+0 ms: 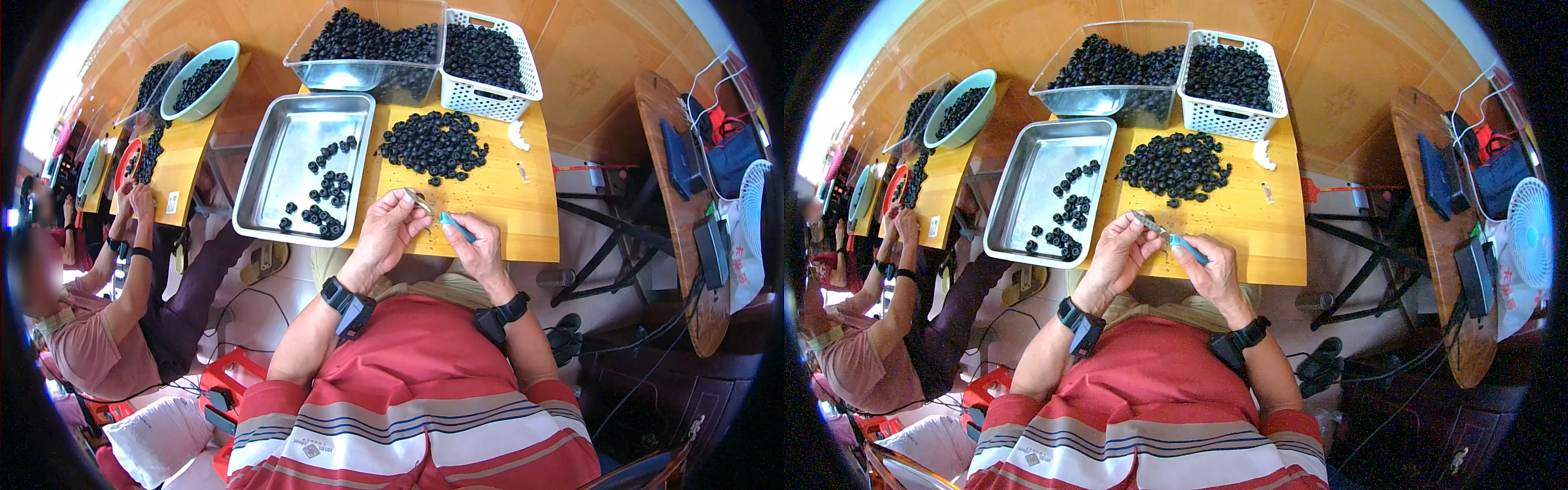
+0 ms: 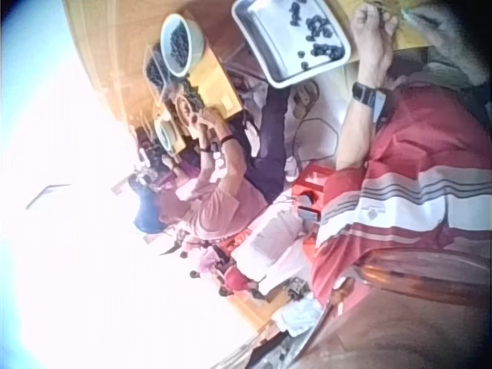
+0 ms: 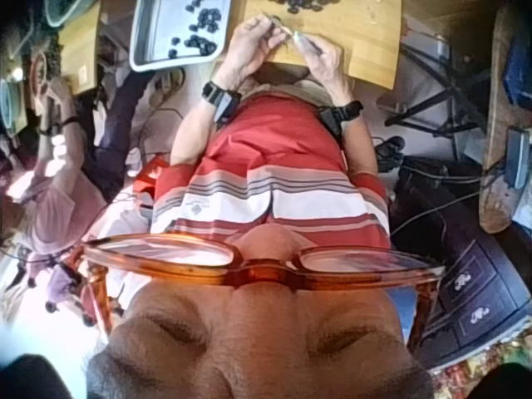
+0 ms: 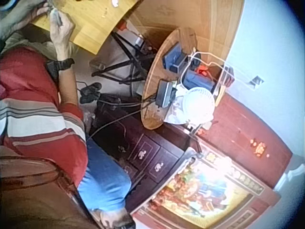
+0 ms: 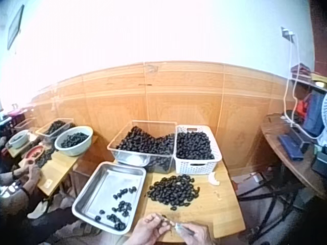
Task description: Using a knife to trim excess material or flash from small black molded parts at a workstation.
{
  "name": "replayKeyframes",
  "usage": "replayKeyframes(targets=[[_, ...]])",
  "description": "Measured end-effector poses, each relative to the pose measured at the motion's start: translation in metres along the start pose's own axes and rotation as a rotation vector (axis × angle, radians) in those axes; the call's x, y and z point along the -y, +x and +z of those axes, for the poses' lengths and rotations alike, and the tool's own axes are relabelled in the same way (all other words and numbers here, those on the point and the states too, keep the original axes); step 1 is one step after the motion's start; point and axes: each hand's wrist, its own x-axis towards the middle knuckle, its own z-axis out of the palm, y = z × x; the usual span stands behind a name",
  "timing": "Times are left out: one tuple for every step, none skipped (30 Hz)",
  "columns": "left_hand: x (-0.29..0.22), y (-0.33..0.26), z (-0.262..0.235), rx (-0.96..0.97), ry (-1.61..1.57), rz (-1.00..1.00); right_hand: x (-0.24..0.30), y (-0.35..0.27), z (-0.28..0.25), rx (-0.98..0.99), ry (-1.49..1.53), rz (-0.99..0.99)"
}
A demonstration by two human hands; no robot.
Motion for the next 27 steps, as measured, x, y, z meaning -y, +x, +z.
replayKeyframes(targets=[[0.0,-0.001,0.001,-0.006,-0.017,0.0,0.0,0.0,0.0,0.001,0.0,0.001],[-0.001,-0.001,0.002,-0.012,-0.033,-0.001,-0.001,0.0,0.0,0.001,-0.005,-0.005],[0.0,-0.002,0.002,-0.014,-0.033,-0.001,-0.001,-0.001,0.0,0.001,-0.008,-0.01],[0.0,-0.002,0.002,-0.013,-0.034,0.001,-0.001,-0.001,0.0,0.002,-0.007,-0.009],[0.001,-0.003,0.001,-0.011,-0.034,0.003,-0.001,-0.001,0.001,-0.003,-0.001,-0.014],[0.0,-0.003,0.002,-0.012,-0.034,0.001,0.0,0.0,0.001,-0.009,0.003,-0.02],[0.0,-0.004,0.003,-0.019,-0.058,0.001,-0.001,0.0,0.0,-0.01,0.003,-0.018],[0.0,-0.005,0.004,-0.027,-0.081,0.0,-0.001,0.0,0.0,-0.006,0.002,-0.015],[0.0,-0.005,0.003,-0.027,-0.081,-0.002,0.0,0.0,0.0,-0.002,0.001,-0.011],[0.0,-0.005,0.003,-0.02,-0.075,0.001,0.001,0.0,-0.001,-0.003,0.002,-0.009],[0.0,-0.006,0.002,-0.013,-0.069,0.004,0.004,0.001,-0.002,0.001,-0.001,-0.01],[0.0,-0.006,0.002,-0.013,-0.068,0.002,0.006,0.002,-0.002,0.005,-0.004,-0.011],[-0.001,-0.007,0.003,-0.013,-0.085,-0.002,0.006,0.002,-0.002,0.003,-0.004,-0.009],[-0.001,-0.007,0.002,-0.014,-0.102,-0.006,0.007,0.002,-0.002,0.0,-0.01,-0.001],[0.0,-0.008,0.001,-0.015,-0.101,-0.009,0.006,0.002,-0.002,-0.004,-0.016,0.007],[0.001,-0.007,-0.001,-0.016,-0.092,-0.006,0.005,0.002,0.0,-0.005,-0.014,0.01],[0.001,-0.008,-0.002,-0.018,-0.084,-0.003,0.002,0.001,0.002,-0.02,-0.011,-0.011],[0.0,-0.008,-0.002,-0.02,-0.083,-0.007,0.0,0.001,0.002,-0.035,-0.007,-0.032],[-0.001,-0.009,-0.002,-0.018,-0.087,-0.013,-0.001,0.001,0.002,-0.036,-0.005,-0.029],[-0.002,-0.011,-0.001,-0.016,-0.092,-0.02,-0.002,0.003,0.0,-0.074,0.015,0.048],[-0.006,-0.013,0.008,-0.015,-0.09,-0.026,-0.003,0.005,-0.001,-0.117,0.034,0.127],[-0.013,-0.019,0.021,0.013,-0.067,-0.017,-0.004,0.005,-0.002,-0.119,0.036,0.133],[-0.017,-0.023,0.028,0.041,-0.044,-0.008,-0.005,0.004,-0.003,-0.126,0.011,0.121],[-0.02,-0.023,0.028,0.038,-0.042,-0.004,-0.005,0.006,-0.003,-0.128,-0.012,0.101],[-0.023,-0.023,0.028,0.039,-0.028,0.006,-0.006,0.007,-0.003,-0.125,-0.008,0.098],[-0.025,-0.023,0.028,0.04,-0.015,0.015,-0.006,0.007,-0.003,-0.132,0.03,0.094],[-0.026,-0.024,0.027,0.038,-0.014,0.018,-0.006,0.006,-0.003,-0.14,0.067,0.092]])
